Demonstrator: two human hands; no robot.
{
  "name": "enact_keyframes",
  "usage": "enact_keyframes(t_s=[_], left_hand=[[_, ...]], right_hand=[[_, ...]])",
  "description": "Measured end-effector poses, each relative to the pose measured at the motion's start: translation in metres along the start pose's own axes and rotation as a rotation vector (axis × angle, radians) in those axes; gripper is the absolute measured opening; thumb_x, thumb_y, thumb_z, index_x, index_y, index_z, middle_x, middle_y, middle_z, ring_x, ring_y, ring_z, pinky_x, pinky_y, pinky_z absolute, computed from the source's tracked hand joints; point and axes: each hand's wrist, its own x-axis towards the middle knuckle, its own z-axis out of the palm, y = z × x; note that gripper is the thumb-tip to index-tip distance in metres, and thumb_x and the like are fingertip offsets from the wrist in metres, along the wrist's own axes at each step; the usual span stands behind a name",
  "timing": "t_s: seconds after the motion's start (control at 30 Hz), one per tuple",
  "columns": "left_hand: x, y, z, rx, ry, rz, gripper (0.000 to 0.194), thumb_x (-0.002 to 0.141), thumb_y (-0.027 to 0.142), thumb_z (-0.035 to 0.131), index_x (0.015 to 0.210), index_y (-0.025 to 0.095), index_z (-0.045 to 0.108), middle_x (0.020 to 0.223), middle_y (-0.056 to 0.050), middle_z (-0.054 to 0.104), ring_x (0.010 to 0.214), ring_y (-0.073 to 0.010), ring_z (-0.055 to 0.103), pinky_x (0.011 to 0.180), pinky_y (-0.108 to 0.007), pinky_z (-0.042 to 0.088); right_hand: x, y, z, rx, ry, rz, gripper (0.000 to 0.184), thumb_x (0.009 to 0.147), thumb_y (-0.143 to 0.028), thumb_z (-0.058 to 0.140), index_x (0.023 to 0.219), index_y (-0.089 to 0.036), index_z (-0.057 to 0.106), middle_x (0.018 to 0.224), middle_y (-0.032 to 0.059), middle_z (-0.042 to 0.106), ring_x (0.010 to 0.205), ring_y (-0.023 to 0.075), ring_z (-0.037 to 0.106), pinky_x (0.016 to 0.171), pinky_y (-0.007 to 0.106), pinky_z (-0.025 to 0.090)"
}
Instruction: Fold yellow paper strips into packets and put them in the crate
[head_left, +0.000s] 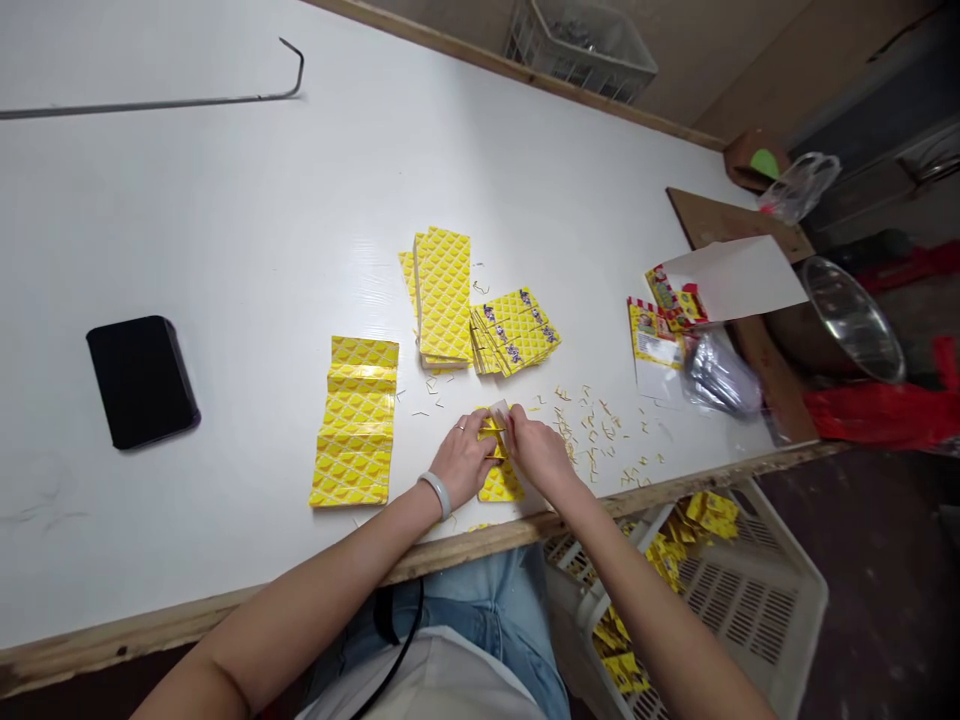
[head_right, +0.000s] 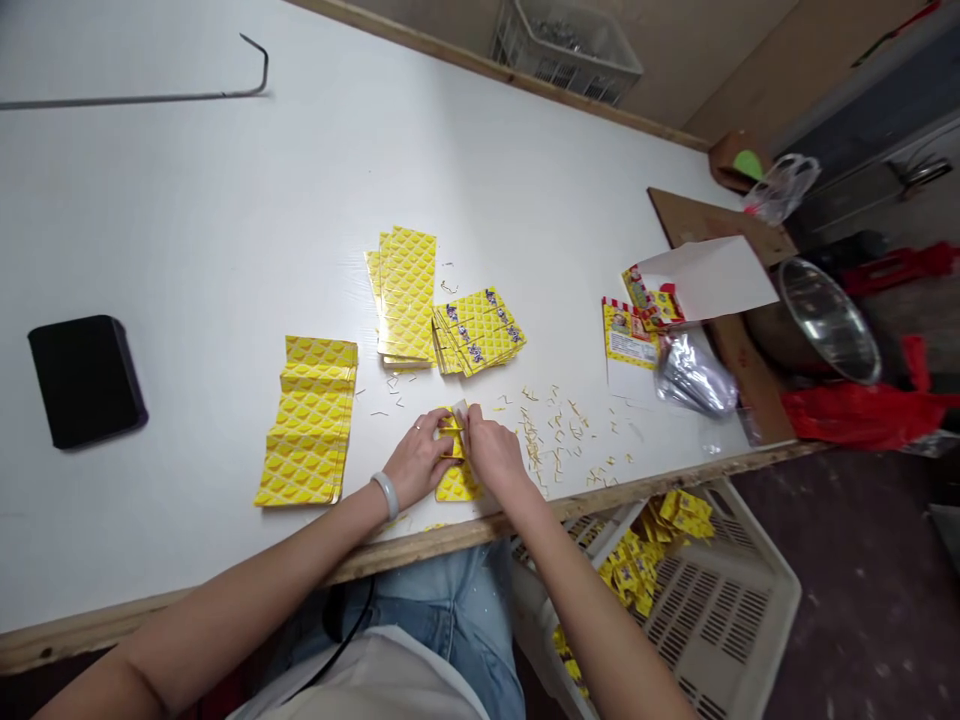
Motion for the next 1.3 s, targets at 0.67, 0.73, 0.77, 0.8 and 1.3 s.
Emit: enact_keyframes(t_s=[0.67, 0.73, 0.77, 0.8, 1.3], left_hand=[[0.002, 0.001, 0.006, 0.015, 0.043, 0.006, 0.011, 0.078, 0.012, 0.059, 0.087, 0.017, 0.063, 0.115, -0.011, 0.049, 0.105, -0.025, 0.045, 0.09, -0.043, 0.045], [0.002, 0.001, 0.007, 0.006, 0.039, -0.001, 0.013, 0.078, 0.013, 0.06, 0.089, 0.018, 0.064, 0.116, -0.01, 0.049, 0.106, -0.0254, 0.045, 0.09, -0.044, 0.045], [0.001, 0.0, 0.008, 0.008, 0.039, -0.004, 0.012, 0.077, 0.013, 0.061, 0.087, 0.018, 0.065, 0.117, -0.011, 0.049, 0.107, -0.0258, 0.045, 0.091, -0.044, 0.044], [0.001, 0.0, 0.009, 0.014, 0.039, -0.003, 0.011, 0.077, 0.013, 0.061, 0.085, 0.018, 0.065, 0.118, -0.011, 0.048, 0.108, -0.0263, 0.044, 0.091, -0.044, 0.044], [0.002, 0.005, 0.006, 0.101, 0.018, 0.041, 0.015, 0.085, 0.018, 0.053, 0.091, 0.021, 0.066, 0.12, -0.01, 0.046, 0.109, -0.0266, 0.041, 0.09, -0.045, 0.044]], right_hand=[[-0.009, -0.008, 0.025, -0.018, 0.094, 0.063, 0.026, 0.099, -0.028, 0.024, 0.104, -0.014, 0.044, 0.069, 0.01, 0.066, 0.064, 0.0232, 0.066, 0.053, 0.026, 0.035], [-0.009, -0.011, 0.026, -0.017, 0.112, 0.079, 0.025, 0.098, -0.024, 0.025, 0.11, -0.012, 0.043, 0.068, 0.0109, 0.065, 0.063, 0.0241, 0.066, 0.053, 0.026, 0.036], [-0.008, -0.013, 0.025, -0.009, 0.122, 0.084, 0.026, 0.097, -0.021, 0.026, 0.115, -0.011, 0.041, 0.068, 0.0112, 0.065, 0.063, 0.0244, 0.065, 0.053, 0.027, 0.037], [-0.008, -0.014, 0.025, 0.01, 0.129, 0.086, 0.028, 0.096, -0.019, 0.027, 0.121, -0.01, 0.037, 0.068, 0.0112, 0.065, 0.063, 0.0246, 0.065, 0.054, 0.027, 0.037], [-0.073, -0.015, 0.074, 1.142, 0.524, 0.228, 0.02, 0.085, -0.036, 0.051, 0.092, -0.018, 0.051, 0.086, 0.0046, 0.061, 0.078, 0.0163, 0.057, 0.072, 0.028, 0.045]])
